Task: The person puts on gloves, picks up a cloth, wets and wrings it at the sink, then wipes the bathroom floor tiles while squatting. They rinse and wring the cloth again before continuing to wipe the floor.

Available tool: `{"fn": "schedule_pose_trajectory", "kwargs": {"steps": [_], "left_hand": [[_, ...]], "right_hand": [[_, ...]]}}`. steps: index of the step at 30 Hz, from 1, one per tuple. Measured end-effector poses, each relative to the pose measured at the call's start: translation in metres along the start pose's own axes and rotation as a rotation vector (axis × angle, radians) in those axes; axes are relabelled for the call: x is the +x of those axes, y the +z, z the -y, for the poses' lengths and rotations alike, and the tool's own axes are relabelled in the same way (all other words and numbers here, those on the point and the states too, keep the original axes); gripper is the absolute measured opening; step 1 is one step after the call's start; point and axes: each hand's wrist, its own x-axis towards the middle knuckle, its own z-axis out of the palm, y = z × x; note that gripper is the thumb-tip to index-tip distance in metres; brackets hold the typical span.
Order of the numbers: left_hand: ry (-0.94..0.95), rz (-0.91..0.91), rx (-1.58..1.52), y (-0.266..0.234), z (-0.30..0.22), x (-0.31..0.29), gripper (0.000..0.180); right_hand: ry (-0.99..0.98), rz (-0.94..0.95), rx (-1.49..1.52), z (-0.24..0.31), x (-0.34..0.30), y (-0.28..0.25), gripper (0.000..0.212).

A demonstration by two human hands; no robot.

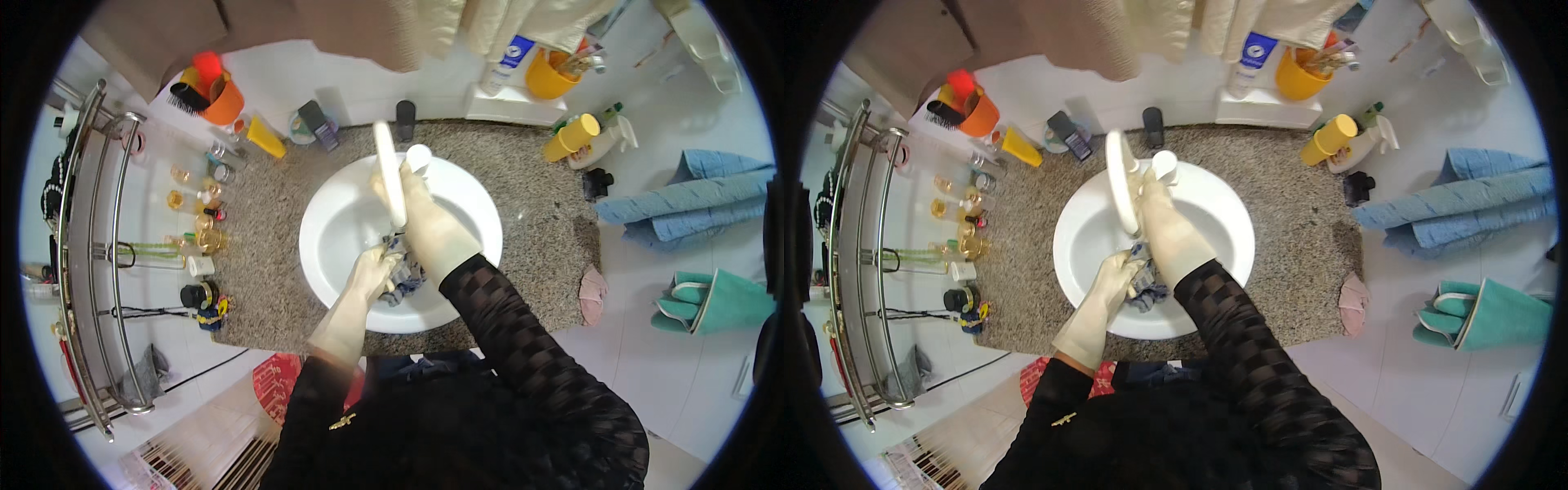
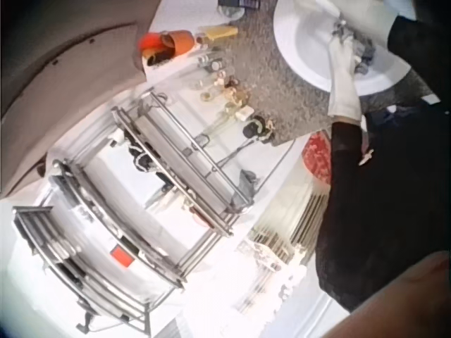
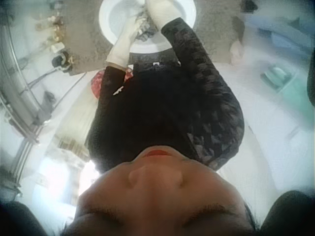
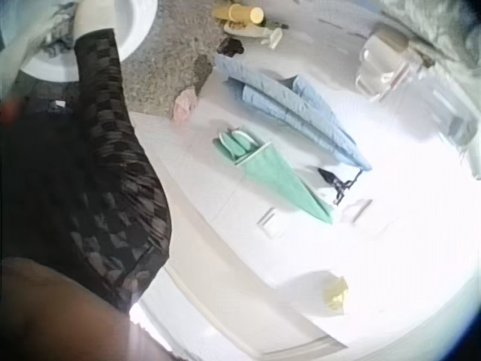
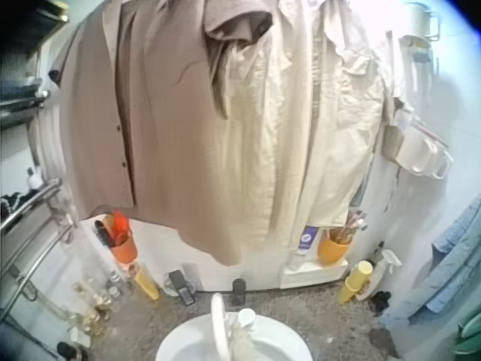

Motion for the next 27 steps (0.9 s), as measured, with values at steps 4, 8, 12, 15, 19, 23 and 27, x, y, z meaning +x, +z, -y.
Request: {"fn": "schedule_pose_trajectory", "kwargs": {"steps": [4,8,12,15,19,23,27], "left_hand": [[-0.013,0.058,0.006,0.001,-0.004,0.004,0.031],[-0.035,0.157,0.127,-0.003,0.007,0.031,0.028],[0.091,0.163,0.122,-0.006,0.036,0.056,0.027],[0.06,0.18,0.119,-0.002,0.026,0.054,0.029],[0.074,0.184,0.196,-0.006,0.037,0.066,0.027],[-0.035,0.154,0.125,0.001,0.032,0.065,0.024],[-0.062,0.18,0.226,-0.005,0.024,0.061,0.021]], "right_hand": [[0.012,-0.083,-0.113,0.026,0.027,-0.006,0.051],[0.066,-0.2,-0.376,0.047,0.041,-0.029,0.056],[0.022,-0.161,-0.414,0.055,0.014,-0.026,0.056],[0.059,-0.05,-0.388,0.067,0.001,-0.035,0.042],[0.045,0.005,-0.458,0.077,-0.014,-0.031,0.027],[-0.063,0.113,-0.364,0.073,-0.021,-0.04,0.028],[-0.13,0.023,-0.62,0.058,-0.023,-0.084,0.045]]}}
